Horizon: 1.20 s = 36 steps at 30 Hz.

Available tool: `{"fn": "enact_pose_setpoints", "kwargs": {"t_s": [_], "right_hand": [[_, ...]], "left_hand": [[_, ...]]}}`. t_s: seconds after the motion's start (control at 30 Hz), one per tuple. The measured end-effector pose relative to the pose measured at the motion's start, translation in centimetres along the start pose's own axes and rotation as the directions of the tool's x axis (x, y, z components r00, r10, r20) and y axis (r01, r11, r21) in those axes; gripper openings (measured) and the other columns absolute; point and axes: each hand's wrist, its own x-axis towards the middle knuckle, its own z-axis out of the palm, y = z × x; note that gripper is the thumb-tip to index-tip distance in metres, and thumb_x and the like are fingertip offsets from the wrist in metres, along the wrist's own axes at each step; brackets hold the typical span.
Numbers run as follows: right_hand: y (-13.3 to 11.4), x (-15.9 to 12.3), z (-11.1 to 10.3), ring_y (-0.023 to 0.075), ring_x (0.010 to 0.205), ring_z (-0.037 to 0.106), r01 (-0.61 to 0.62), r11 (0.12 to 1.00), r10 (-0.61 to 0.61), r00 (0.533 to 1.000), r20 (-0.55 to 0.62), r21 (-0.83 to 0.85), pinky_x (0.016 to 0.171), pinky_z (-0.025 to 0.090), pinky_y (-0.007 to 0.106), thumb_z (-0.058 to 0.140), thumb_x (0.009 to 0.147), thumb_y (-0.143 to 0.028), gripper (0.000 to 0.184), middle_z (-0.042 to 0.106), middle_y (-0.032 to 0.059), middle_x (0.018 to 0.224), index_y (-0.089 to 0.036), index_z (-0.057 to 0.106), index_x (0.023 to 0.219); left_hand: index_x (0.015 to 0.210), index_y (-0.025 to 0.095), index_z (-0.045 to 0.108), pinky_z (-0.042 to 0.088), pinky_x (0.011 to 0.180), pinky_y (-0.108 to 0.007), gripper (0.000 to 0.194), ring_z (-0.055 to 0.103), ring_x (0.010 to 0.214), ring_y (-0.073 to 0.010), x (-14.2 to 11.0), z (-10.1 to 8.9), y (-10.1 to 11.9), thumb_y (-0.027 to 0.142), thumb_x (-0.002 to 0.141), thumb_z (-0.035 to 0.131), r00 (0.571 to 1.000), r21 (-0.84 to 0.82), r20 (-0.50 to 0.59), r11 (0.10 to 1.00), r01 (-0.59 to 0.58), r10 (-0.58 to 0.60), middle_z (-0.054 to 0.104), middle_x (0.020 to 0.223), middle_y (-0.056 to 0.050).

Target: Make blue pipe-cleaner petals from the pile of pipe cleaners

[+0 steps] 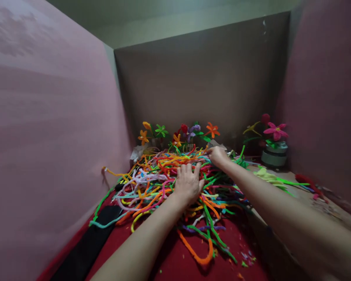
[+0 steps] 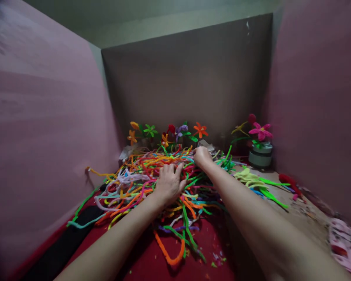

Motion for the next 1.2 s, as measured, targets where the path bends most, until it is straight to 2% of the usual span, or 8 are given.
{"fn": "enact_pose_setpoints", "kwargs": {"t_s": [0.2, 0.4, 0.6, 0.73, 0.8, 0.93, 1.07, 1.2], "right_hand": [[0.0, -0.5, 0.5, 0.0283, 0.087, 0.061, 0.043, 0.998, -0.043, 0.999, 0.012, -0.051, 0.076, 0.042, 0.035, 0.06, 0.066, -0.016, 0.013, 0.068, 0.0146, 0.084, -0.016, 0.069, 0.076], [-0.4, -0.4, -0.7, 0.0197, 0.079, 0.062, -0.031, 0.994, 0.053, 0.977, -0.205, 0.106, 0.07, 0.045, 0.028, 0.051, 0.073, -0.013, 0.014, 0.066, 0.01, 0.077, -0.014, 0.064, 0.078], [-1.7, 1.5, -6.6, 0.0096, 0.047, 0.058, -0.034, 0.928, 0.209, 0.872, -0.443, 0.372, 0.04, 0.044, 0.021, 0.029, 0.084, -0.013, 0.027, 0.062, 0.0072, 0.083, -0.012, 0.046, 0.104], [-3.0, -0.1, -10.9, 0.0085, 0.038, 0.053, 0.248, 0.717, 0.289, 0.744, -0.602, 0.651, 0.031, 0.038, 0.018, 0.04, 0.079, -0.013, 0.011, 0.057, -0.001, 0.068, -0.017, 0.046, 0.087], [-3.8, -2.3, -11.5, 0.0076, 0.038, 0.052, 0.312, 0.628, 0.293, 0.754, -0.588, 0.713, 0.031, 0.038, 0.017, 0.044, 0.077, -0.014, 0.007, 0.057, -0.0028, 0.065, -0.018, 0.045, 0.083], [-4.9, -6.8, -10.0, 0.0076, 0.039, 0.053, 0.291, 0.438, 0.284, 0.853, -0.438, 0.851, 0.034, 0.041, 0.016, 0.049, 0.074, -0.017, 0.008, 0.058, -0.0041, 0.062, -0.018, 0.045, 0.081], [-4.8, -9.3, -7.9, 0.0071, 0.038, 0.053, 0.217, 0.387, 0.27, 0.902, -0.336, 0.896, 0.033, 0.04, 0.015, 0.053, 0.07, -0.018, 0.012, 0.057, -0.0058, 0.058, -0.017, 0.046, 0.08], [-4.5, -11.2, -6.5, 0.0088, 0.039, 0.055, 0.025, 0.337, 0.268, 0.956, -0.122, 0.941, 0.034, 0.042, 0.017, 0.055, 0.064, -0.014, 0.014, 0.059, -0.0037, 0.057, -0.016, 0.047, 0.075]], "left_hand": [[0.141, 0.023, 0.018, 0.039, 0.087, -0.04, 0.08, 0.041, 0.113, -0.0297, 1.1, 0.4, -0.2, 0.047, 0.074, 0.055, 0.998, -0.069, 0.056, 0.997, 0.021, -0.017, 0.019, 0.146, -0.016], [0.138, 0.024, 0.028, 0.041, 0.087, -0.042, 0.069, 0.041, 0.113, -0.0309, 1.6, 0.8, -0.7, 0.055, 0.078, 0.043, 0.984, -0.072, 0.175, 0.997, 0.026, -0.013, 0.04, 0.133, -0.013], [0.133, 0.023, 0.038, 0.038, 0.091, -0.041, 0.06, 0.04, 0.113, -0.0297, 1.3, 1.1, -0.6, 0.05, 0.08, 0.042, 0.986, -0.087, 0.167, 0.996, 0.035, -0.02, 0.045, 0.129, -0.012], [0.131, 0.023, 0.041, 0.038, 0.09, -0.042, 0.058, 0.042, 0.11, -0.0294, 1.7, 0.6, -0.9, 0.053, 0.081, 0.041, 0.99, -0.128, 0.142, 0.991, 0.045, -0.027, 0.048, 0.127, -0.01], [0.131, 0.025, 0.041, 0.04, 0.087, -0.041, 0.058, 0.044, 0.107, -0.0283, 2.1, -0.4, -1.2, 0.056, 0.082, 0.037, 0.991, -0.152, 0.131, 0.987, 0.044, -0.024, 0.051, 0.126, -0.007], [0.125, 0.03, 0.047, 0.037, 0.089, -0.043, 0.051, 0.043, 0.108, -0.0276, 2.1, -2.7, -1.1, 0.056, 0.082, 0.038, 0.998, -0.184, 0.051, 0.982, 0.035, -0.026, 0.052, 0.127, -0.003], [0.11, 0.024, 0.061, 0.033, 0.093, -0.042, 0.036, 0.045, 0.107, -0.0253, 0.3, -4.4, -0.8, 0.042, 0.081, 0.051, 0.999, -0.23, -0.042, 0.973, -0.005, -0.005, 0.06, 0.117, -0.005], [0.091, 0.024, 0.069, 0.035, 0.093, -0.034, 0.022, 0.052, 0.101, -0.02, -1.0, -6.2, -4.6, 0.028, 0.08, 0.051, 0.98, -0.273, -0.023, 0.944, 0.185, -0.199, 0.067, 0.101, -0.002]]}}
